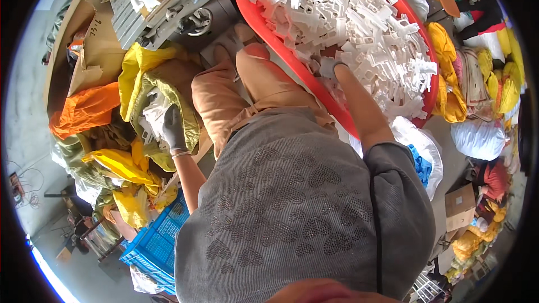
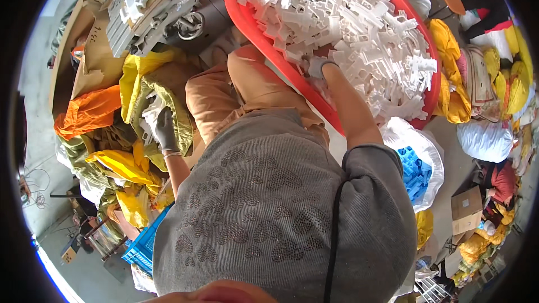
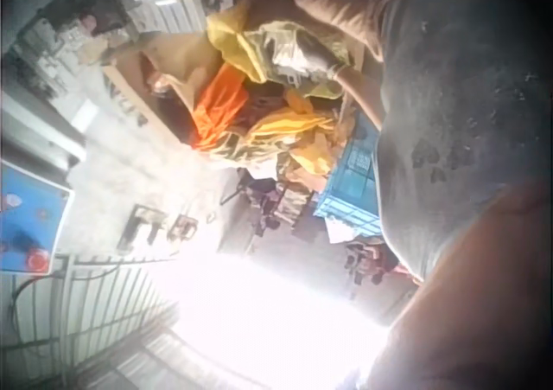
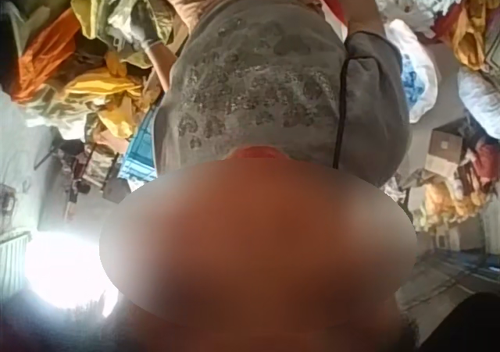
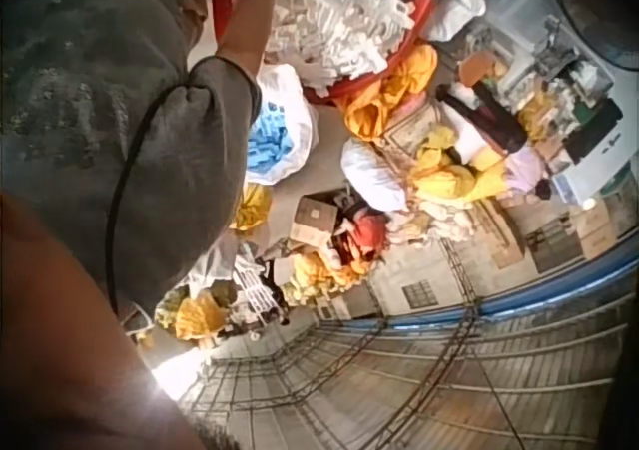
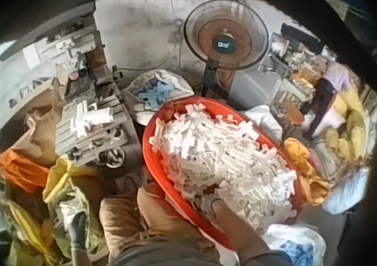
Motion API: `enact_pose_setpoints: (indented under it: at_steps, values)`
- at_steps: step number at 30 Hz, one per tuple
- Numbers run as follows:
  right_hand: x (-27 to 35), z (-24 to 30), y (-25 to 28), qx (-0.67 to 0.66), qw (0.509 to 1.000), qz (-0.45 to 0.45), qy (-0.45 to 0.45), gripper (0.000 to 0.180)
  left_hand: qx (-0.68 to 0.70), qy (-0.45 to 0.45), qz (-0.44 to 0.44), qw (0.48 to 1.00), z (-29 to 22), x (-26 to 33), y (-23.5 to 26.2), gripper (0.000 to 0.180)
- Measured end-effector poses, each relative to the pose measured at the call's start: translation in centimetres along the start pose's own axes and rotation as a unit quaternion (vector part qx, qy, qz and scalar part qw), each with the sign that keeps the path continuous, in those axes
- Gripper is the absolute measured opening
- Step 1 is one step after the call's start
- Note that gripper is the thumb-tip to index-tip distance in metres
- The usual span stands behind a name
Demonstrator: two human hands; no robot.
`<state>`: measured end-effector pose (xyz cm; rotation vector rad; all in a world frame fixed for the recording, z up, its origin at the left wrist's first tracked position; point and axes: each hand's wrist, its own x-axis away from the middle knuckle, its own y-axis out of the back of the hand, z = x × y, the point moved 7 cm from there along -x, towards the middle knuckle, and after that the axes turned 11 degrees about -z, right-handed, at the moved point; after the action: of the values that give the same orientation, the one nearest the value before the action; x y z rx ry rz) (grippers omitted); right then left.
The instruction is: Operating a small industrial machine to join plastic components and subsequently bagging the finished products.
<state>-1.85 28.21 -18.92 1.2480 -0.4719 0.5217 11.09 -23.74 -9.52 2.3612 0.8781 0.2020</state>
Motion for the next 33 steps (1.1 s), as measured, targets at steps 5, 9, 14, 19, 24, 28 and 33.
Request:
enact_pose_setpoints:
  at_steps: [5, 9, 14, 19, 24, 28, 33]
  values:
    - [-5.5, -0.2, -0.6, -0.114, 0.98, -0.101, 0.126, 0.062, 0.028, 0.021, 0.018, 0.999, -0.6, 0.5, -0.5, 0.029]
    - [-10.2, 0.5, -4.3, -0.104, 0.973, -0.163, 0.127, 0.06, -0.006, -0.012, 0.045, 0.999, -0.9, 0.4, -1.0, 0.028]
    - [-7.5, -0.6, 1.8, -0.164, 0.91, -0.317, 0.209, 0.053, -0.011, -0.015, 0.023, 1.0, -1.2, 0.8, 0.2, 0.028]
    - [-5.5, -6.2, 9.7, -0.251, 0.905, -0.336, -0.076, 0.043, -0.031, 0.007, -0.003, 1.0, -0.4, 1.5, 1.8, 0.028]
    - [-5.5, -8.6, 7.8, -0.204, 0.931, -0.292, -0.083, 0.044, -0.033, 0.017, 0.008, 0.999, -1.2, 1.4, 0.7, 0.031]
    - [-5.1, -11.0, 6.3, -0.16, 0.875, -0.455, 0.04, 0.051, 0.031, -0.032, 0.021, 0.999, -3.3, -0.1, -0.5, 0.03]
    - [-3.2, -8.0, 8.0, -0.133, 0.892, -0.418, 0.106, 0.037, -0.046, -0.145, -0.072, 0.986, -12.4, -3.2, 2.7, 0.025]
